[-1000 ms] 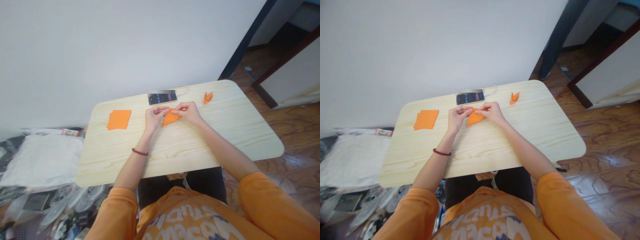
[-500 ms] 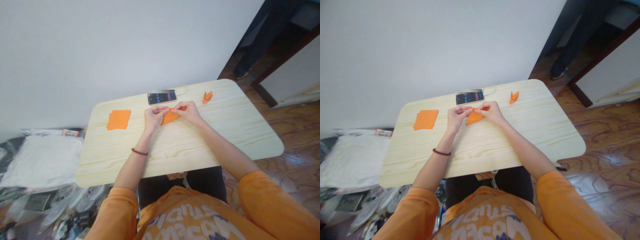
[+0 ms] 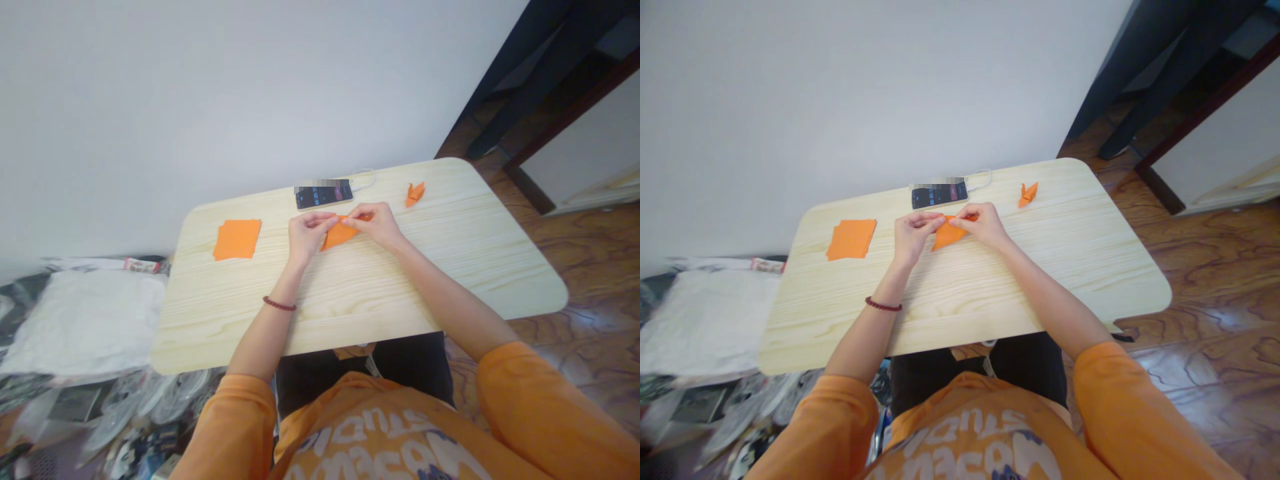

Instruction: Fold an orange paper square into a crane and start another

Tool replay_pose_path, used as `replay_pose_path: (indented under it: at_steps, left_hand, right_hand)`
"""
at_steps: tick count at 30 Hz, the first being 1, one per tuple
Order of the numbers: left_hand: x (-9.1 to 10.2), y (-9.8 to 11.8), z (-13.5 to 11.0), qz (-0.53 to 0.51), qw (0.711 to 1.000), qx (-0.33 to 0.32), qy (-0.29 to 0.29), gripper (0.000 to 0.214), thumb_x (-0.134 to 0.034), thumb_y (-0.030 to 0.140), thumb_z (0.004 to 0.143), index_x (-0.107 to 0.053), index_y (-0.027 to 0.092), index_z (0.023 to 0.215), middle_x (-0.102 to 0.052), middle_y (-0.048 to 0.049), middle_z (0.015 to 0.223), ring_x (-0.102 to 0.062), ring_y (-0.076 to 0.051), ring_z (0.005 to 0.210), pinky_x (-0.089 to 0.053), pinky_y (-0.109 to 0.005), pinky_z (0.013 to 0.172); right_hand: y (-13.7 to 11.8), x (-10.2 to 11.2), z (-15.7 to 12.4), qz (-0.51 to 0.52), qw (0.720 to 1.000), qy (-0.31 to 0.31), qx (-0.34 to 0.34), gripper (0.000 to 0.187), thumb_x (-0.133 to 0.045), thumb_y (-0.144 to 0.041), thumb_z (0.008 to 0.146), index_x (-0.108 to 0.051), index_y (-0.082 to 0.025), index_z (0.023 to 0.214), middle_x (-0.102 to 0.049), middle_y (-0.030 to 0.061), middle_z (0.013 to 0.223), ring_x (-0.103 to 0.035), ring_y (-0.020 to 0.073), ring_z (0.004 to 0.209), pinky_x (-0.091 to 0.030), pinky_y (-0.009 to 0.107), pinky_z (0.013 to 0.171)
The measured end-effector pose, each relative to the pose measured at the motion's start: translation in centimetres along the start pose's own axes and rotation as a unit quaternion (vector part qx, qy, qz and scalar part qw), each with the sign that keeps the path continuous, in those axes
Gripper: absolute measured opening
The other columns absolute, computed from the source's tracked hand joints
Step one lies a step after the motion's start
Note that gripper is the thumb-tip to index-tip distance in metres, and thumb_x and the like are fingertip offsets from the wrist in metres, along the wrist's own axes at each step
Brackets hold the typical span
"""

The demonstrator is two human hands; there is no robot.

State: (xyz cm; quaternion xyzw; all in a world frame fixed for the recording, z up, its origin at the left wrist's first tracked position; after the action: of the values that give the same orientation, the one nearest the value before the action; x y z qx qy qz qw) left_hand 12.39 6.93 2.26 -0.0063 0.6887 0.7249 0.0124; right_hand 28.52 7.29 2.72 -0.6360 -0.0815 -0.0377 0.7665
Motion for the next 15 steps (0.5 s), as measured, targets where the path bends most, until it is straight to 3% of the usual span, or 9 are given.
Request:
replay_pose_path:
  at_steps: [9, 11, 15]
  left_hand:
    - [0.3, 0.2, -0.1, -0.017, 0.999, -0.008, 0.028, 0.026, -0.081, 0.034, 0.057, -0.072, 0.015, 0.073, -0.073, -0.0075, 0.073, -0.068, -0.018, 0.068, -0.056, -0.031, 0.07]
    - [0.6, 0.4, -0.1, -0.022, 0.998, -0.022, 0.05, 0.025, -0.081, 0.033, 0.058, -0.072, 0.015, 0.074, -0.072, -0.0069, 0.073, -0.068, -0.017, 0.069, -0.055, -0.03, 0.07]
    - [1.2, 0.3, -0.3, -0.049, 0.993, -0.041, 0.099, 0.028, -0.077, 0.033, 0.063, -0.071, 0.017, 0.085, -0.072, -0.005, 0.073, -0.067, -0.015, 0.069, -0.054, -0.028, 0.069]
  right_hand:
    - [0.1, 0.2, -0.1, 0.0, 1.0, 0.019, -0.021, 0.028, -0.079, -0.042, 0.057, -0.068, -0.017, 0.063, -0.068, 0.0029, 0.066, -0.062, 0.0173, 0.067, -0.048, 0.03, 0.066]
    - [0.2, 0.4, -0.1, 0.041, 0.998, 0.034, -0.022, 0.033, -0.082, -0.039, 0.053, -0.069, -0.019, 0.077, -0.07, 0.0016, 0.073, -0.064, 0.0176, 0.074, -0.05, 0.029, 0.071]
    - [1.5, -0.7, -0.4, 0.179, 0.98, 0.032, -0.08, 0.069, -0.085, -0.034, 0.047, -0.058, -0.026, 0.11, -0.073, -0.0005, 0.087, -0.067, 0.0168, 0.082, -0.053, 0.03, 0.079]
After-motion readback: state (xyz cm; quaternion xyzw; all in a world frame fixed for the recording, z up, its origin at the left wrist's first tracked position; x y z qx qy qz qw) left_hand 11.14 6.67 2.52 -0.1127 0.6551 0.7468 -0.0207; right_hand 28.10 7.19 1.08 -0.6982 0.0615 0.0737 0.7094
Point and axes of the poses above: each hand's wrist, its own z-axis towards the middle knuckle, its own x-axis out of the back of the hand, y = z × x, the point moved 9 cm from there along z, towards the middle knuckle
